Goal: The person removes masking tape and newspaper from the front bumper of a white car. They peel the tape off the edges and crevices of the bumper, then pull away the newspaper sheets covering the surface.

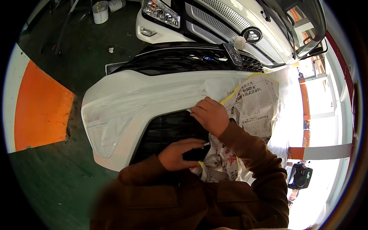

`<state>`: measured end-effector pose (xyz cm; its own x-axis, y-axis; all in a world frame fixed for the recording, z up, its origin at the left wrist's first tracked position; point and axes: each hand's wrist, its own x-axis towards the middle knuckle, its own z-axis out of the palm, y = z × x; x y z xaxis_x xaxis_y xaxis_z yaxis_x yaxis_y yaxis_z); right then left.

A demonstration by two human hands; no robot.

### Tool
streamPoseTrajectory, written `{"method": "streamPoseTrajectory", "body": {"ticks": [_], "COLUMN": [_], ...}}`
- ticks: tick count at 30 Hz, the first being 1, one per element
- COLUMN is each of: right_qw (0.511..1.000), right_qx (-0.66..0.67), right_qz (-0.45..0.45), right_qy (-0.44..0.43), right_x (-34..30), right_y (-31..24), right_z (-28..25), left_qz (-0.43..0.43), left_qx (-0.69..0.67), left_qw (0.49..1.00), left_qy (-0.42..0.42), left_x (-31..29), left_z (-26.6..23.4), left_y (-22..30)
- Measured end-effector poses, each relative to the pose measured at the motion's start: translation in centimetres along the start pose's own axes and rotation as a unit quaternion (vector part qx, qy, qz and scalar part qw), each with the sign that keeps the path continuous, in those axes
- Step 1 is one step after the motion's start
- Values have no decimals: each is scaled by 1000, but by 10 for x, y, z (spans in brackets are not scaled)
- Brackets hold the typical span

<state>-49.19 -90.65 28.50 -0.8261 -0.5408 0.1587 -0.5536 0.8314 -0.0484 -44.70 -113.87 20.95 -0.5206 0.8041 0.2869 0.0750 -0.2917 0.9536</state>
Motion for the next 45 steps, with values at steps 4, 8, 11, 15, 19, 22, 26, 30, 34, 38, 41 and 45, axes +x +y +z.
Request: {"method": "streamPoseTrajectory", "body": {"ticks": [4,8,11,15,19,22,26,30,34,38,41,45], "right_qw": [1000,998,998,996,992,991,991,993,996,986,973,933], "right_qx": [-14,13,14,27,47,56,70,80,59,124,182,280], "right_qz": [4,26,32,43,59,57,50,33,32,96,129,205], "right_qy": [22,53,59,75,102,109,101,85,65,57,63,92], "right_x": [-2,4,4,5,5,4,3,-10,-32,-58,-73,-92], "right_y": [0,-4,-5,-6,-6,-4,-4,-4,-13,-15,-15,-12], "right_z": [12,15,15,16,20,20,14,6,-20,-44,-58,-67], "left_qz": [-18,-36,-35,-42,-54,-62,-44,-52,-2,1,-34,-135], "left_qx": [-26,-49,-54,-54,-61,-64,-44,-22,41,-2,-32,-157], "left_qw": [998,995,994,995,994,994,996,996,993,991,997,970], "left_qy": [-60,-84,-86,-76,-69,-68,-62,-67,-111,-134,-57,129], "left_x": [-6,-9,-11,-12,-11,-11,-11,-10,-5,3,17,53], "left_z": [-24,-39,-42,-39,-38,-36,-34,-35,-38,-46,-41,-6], "left_y": [8,12,13,12,13,11,13,14,24,21,18,11]}}
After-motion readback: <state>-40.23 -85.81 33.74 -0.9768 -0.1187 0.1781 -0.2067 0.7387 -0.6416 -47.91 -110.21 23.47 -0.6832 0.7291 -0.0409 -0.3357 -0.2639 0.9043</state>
